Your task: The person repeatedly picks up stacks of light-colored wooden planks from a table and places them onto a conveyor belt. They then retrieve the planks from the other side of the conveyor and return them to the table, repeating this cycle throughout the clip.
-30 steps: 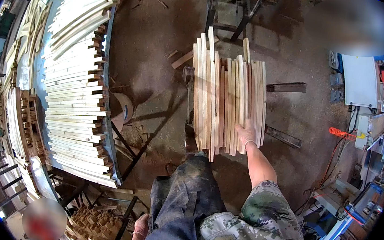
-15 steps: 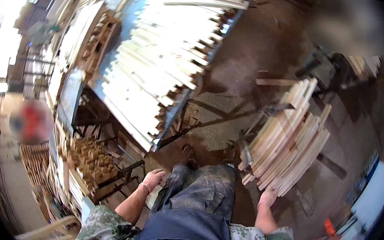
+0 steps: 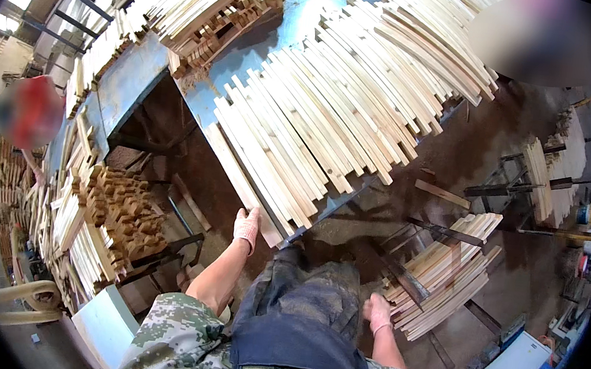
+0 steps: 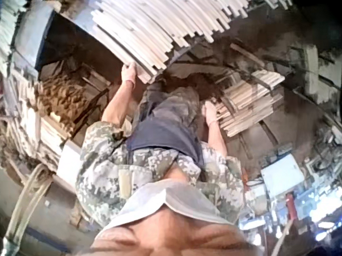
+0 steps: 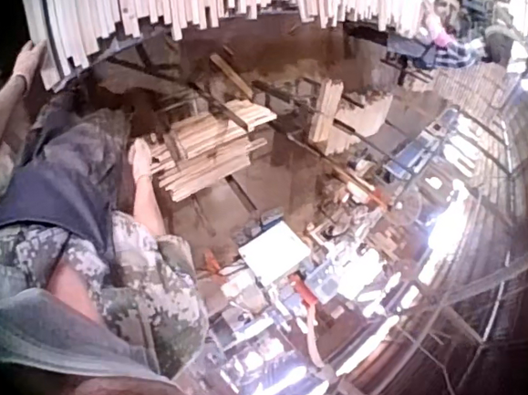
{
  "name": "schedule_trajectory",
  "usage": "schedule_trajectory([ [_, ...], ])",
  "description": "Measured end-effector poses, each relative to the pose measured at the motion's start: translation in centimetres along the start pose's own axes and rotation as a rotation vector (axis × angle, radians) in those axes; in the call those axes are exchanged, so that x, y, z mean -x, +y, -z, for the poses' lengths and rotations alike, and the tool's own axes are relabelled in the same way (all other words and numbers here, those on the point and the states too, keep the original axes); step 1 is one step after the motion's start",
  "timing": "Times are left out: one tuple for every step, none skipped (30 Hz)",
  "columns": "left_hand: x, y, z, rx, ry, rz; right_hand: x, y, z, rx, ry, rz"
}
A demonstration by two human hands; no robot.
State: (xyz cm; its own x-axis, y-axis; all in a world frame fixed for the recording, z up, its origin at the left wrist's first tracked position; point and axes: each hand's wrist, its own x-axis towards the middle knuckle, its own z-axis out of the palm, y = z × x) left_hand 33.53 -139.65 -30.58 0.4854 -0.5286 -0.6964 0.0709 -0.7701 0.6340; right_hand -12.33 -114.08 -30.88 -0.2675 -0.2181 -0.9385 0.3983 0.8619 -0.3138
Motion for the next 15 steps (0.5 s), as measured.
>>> schedule_trajectory([
  [-1.6,-0.6,-0.1,-0.061,-0.039,0.025,-0.5,-2.3,-1.3,-0.030,-0.043,0.040],
  [-4.7,-4.6,0.4,-0.103,0.073,-0.108,0.3,-6.0,-3.4,0.068,-0.046,0.117],
  [-0.5,0.9,-1.5,-0.129,0.061,-0.116,-0.7,-8.1,-4.6,-0.011,-0.106,0.189],
  [-0.3,1.1,-1.4,-0.231,0.107,-0.118,0.6,-11.6,-6.7,-0.070,-0.193,0.249],
  [-0.7,1.3,-1.4,-0.339,0.137,-0.131,0.7,-14.1,-8.3,-0.078,-0.174,0.277],
  [-0.2,2.5,-1.3,-0.456,0.127,-0.097,0.8,-16.5,-10.1,-0.081,-0.114,0.335],
  [0.2,3.5,-1.0,-0.570,0.125,-0.062,-1.0,-18.2,-10.1,-0.007,-0.145,0.439],
  [-0.3,3.1,-0.5,-0.669,0.178,-0.043,0.5,-21.9,-12.5,0.125,0.004,0.507],
  [-0.3,3.0,-0.2,-0.659,0.190,-0.057,-1.7,-23.6,-12.7,0.103,0.041,0.587],
  [0.3,4.0,-0.1,-0.629,0.169,-0.102,-4.0,-25.3,-12.8,0.081,0.083,0.665],
  [0.9,4.9,0.0,-0.598,0.154,-0.145,-6.1,-26.9,-13.0,0.063,0.125,0.742],
  [0.4,4.2,0.2,-0.527,0.153,-0.213,-6.9,-29.3,-13.9,-0.011,0.107,0.810],
  [0.9,4.8,-0.1,-0.360,0.091,-0.332,-7.4,-31.8,-14.8,-0.083,0.069,0.856],
  [1.3,5.6,-0.3,-0.284,0.012,-0.331,-6.8,-34.7,-15.8,0.013,0.078,0.884],
  [1.3,6.3,-0.7,-0.215,-0.080,-0.332,-8.5,-36.4,-16.3,-0.020,0.078,0.969],
])
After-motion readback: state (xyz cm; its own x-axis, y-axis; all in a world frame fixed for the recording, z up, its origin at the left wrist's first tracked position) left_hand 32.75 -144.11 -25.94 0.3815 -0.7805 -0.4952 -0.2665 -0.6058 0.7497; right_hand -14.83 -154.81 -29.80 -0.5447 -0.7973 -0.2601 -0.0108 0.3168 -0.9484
